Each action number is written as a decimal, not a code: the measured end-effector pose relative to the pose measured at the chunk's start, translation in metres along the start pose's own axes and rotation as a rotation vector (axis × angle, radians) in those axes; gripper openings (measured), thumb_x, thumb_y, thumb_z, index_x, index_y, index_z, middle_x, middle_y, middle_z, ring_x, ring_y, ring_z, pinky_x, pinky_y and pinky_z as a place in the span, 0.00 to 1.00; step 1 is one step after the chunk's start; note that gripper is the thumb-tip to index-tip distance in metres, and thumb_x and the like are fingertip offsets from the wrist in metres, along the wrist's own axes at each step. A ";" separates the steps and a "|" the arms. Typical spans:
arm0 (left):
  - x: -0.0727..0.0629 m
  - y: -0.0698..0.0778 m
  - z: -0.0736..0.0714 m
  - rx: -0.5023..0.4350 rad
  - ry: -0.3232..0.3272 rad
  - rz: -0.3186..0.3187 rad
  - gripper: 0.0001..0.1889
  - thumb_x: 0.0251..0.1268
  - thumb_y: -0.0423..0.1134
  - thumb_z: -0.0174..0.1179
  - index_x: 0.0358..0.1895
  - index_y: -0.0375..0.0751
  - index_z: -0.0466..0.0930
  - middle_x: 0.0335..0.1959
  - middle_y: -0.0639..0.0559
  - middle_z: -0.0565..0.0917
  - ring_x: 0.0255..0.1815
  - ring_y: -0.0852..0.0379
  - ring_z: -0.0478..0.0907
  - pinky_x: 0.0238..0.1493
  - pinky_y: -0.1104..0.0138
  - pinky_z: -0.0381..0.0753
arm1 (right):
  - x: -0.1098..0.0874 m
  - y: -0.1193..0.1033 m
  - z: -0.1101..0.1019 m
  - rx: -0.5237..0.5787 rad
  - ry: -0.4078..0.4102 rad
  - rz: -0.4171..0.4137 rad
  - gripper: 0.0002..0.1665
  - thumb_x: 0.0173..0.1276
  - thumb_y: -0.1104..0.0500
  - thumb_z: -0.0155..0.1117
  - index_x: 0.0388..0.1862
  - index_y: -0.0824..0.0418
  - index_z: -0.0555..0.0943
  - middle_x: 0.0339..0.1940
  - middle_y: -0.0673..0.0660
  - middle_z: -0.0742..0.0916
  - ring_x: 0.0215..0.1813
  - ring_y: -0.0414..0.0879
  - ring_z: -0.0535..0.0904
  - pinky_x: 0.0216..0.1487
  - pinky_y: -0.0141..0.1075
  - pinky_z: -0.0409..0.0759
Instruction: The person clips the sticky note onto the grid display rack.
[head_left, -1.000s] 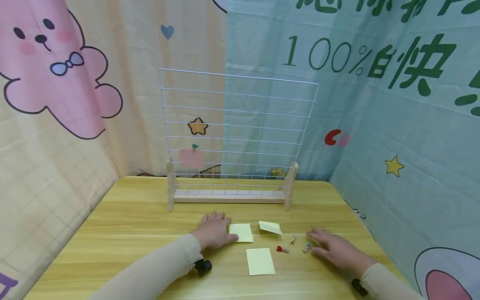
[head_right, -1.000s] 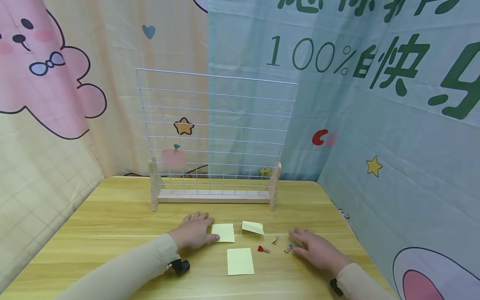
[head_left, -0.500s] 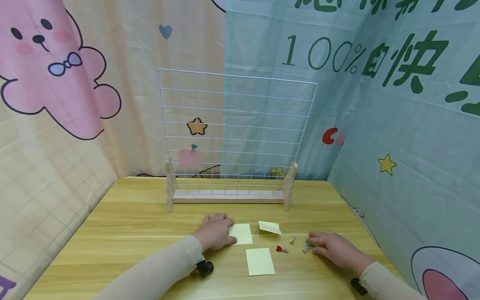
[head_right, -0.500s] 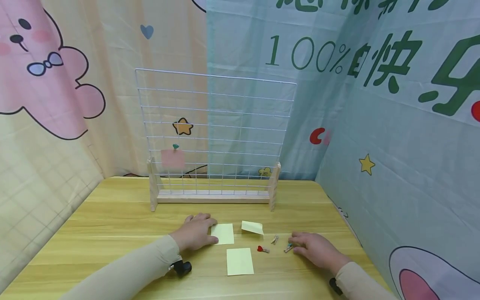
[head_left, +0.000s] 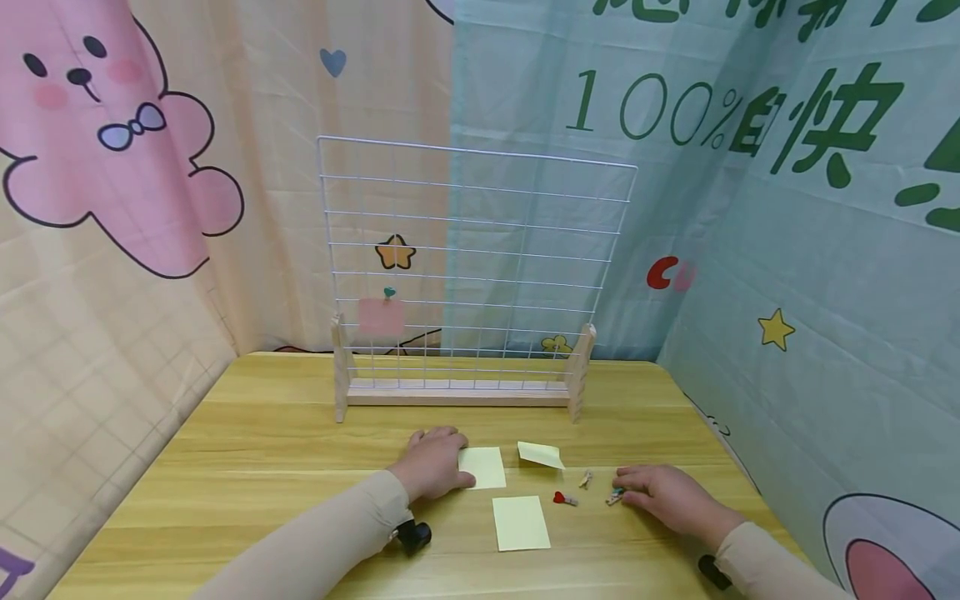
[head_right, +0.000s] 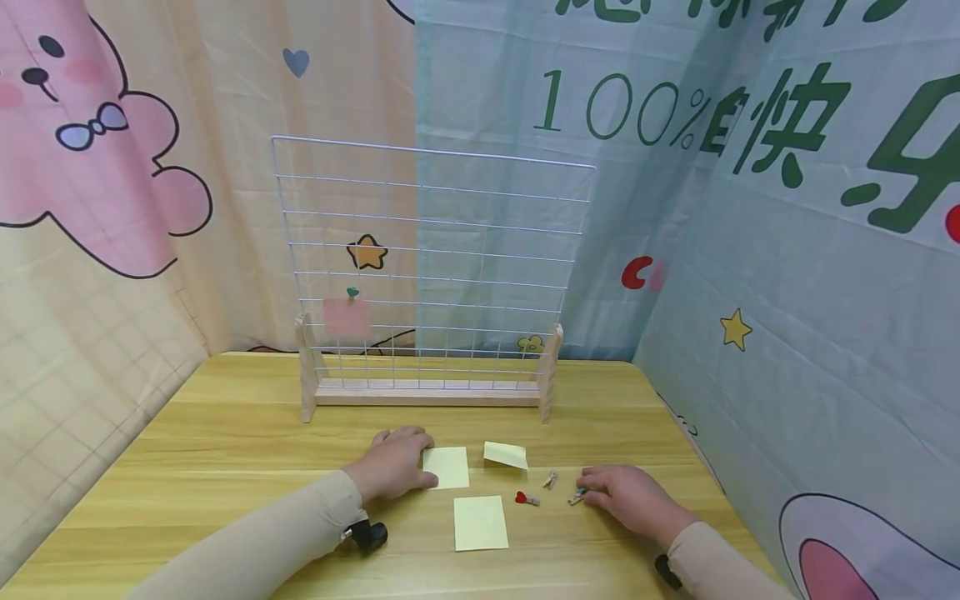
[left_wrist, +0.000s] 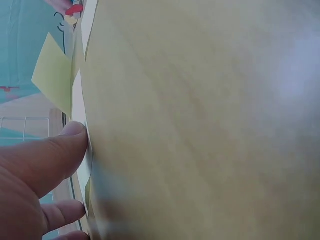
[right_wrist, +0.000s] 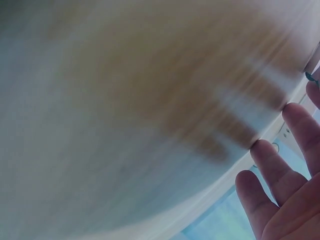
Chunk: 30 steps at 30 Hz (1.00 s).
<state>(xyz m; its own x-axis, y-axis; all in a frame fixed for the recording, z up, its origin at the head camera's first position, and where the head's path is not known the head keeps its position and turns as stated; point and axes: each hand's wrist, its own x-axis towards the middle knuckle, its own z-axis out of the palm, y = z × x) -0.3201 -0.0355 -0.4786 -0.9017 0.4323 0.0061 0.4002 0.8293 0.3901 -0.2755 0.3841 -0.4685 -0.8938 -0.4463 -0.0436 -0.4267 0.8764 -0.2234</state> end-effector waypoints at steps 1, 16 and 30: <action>0.000 0.000 0.000 -0.006 0.001 -0.005 0.35 0.64 0.57 0.73 0.67 0.39 0.80 0.72 0.40 0.76 0.77 0.39 0.68 0.76 0.34 0.59 | 0.000 -0.001 -0.001 -0.003 0.000 0.001 0.20 0.76 0.46 0.66 0.61 0.50 0.89 0.65 0.56 0.88 0.66 0.60 0.84 0.65 0.59 0.80; -0.004 0.001 -0.004 0.003 -0.006 0.023 0.47 0.49 0.65 0.80 0.69 0.38 0.79 0.73 0.40 0.75 0.76 0.38 0.69 0.74 0.36 0.60 | 0.005 -0.003 0.000 -0.011 0.034 0.017 0.11 0.73 0.50 0.70 0.50 0.47 0.92 0.58 0.54 0.91 0.61 0.58 0.87 0.60 0.57 0.84; 0.001 -0.010 0.002 -0.154 0.028 0.036 0.34 0.59 0.58 0.77 0.66 0.47 0.81 0.32 0.62 0.81 0.35 0.62 0.77 0.54 0.52 0.73 | 0.001 -0.001 -0.007 0.239 0.116 0.133 0.07 0.75 0.54 0.70 0.46 0.48 0.92 0.46 0.48 0.93 0.48 0.42 0.88 0.45 0.36 0.86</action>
<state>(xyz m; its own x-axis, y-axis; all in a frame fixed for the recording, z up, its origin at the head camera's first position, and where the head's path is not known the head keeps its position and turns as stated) -0.3250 -0.0424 -0.4843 -0.8922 0.4490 0.0478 0.4048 0.7484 0.5254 -0.2766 0.3836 -0.4618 -0.9553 -0.2949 0.0204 -0.2726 0.8521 -0.4467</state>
